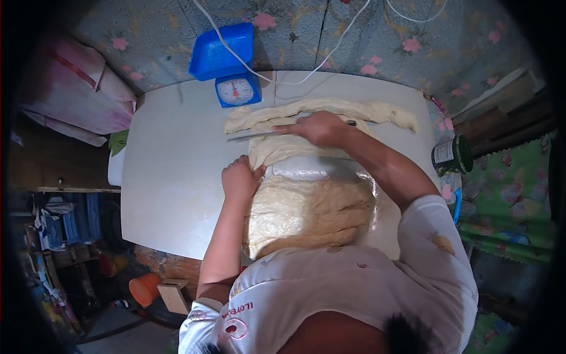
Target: The person flattens a mound of dough on the table, cuts it into strips using a knife, and stretches and twists the dough strips by hand before holding metal scrapers.
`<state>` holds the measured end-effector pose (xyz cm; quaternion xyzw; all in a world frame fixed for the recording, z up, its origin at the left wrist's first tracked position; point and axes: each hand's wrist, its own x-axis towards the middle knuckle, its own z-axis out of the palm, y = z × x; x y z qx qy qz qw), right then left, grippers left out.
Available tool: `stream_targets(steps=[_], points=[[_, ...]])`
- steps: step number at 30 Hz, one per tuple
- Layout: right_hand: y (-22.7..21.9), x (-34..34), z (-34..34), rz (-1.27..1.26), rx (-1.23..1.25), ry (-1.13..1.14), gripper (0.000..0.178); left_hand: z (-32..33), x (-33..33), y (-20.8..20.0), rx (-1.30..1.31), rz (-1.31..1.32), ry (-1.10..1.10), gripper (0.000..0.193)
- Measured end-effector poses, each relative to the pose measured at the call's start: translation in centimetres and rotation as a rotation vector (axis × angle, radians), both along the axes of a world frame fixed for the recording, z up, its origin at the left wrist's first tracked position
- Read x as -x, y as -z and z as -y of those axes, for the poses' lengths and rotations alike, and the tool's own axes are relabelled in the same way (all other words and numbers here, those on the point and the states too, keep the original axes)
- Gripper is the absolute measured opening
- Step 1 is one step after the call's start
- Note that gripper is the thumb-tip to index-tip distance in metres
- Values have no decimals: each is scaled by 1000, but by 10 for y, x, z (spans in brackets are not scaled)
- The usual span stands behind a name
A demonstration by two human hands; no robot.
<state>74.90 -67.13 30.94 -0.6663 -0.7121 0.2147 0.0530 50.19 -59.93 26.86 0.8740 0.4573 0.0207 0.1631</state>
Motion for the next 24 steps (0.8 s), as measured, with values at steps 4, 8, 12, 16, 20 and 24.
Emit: stream_targets(steps=[4, 8, 12, 16, 20, 24], points=[[12, 6, -23, 108, 189, 12, 45, 0, 17, -2, -60, 25, 85, 38], [-6, -50, 35, 159, 197, 69, 40, -23, 53, -4, -54, 103, 71, 22], [-14, -118, 134, 267, 297, 198, 49, -53, 96, 7, 12, 19, -80, 20], [18, -137, 186, 223, 54, 221, 53, -76, 103, 7, 186, 171, -78, 43], [40, -130, 192, 216, 21, 250, 62, -59, 52, -23, -85, 334, 208, 62], [39, -123, 191, 130, -34, 267, 65, 11, -52, -29, 248, 515, 510, 59]])
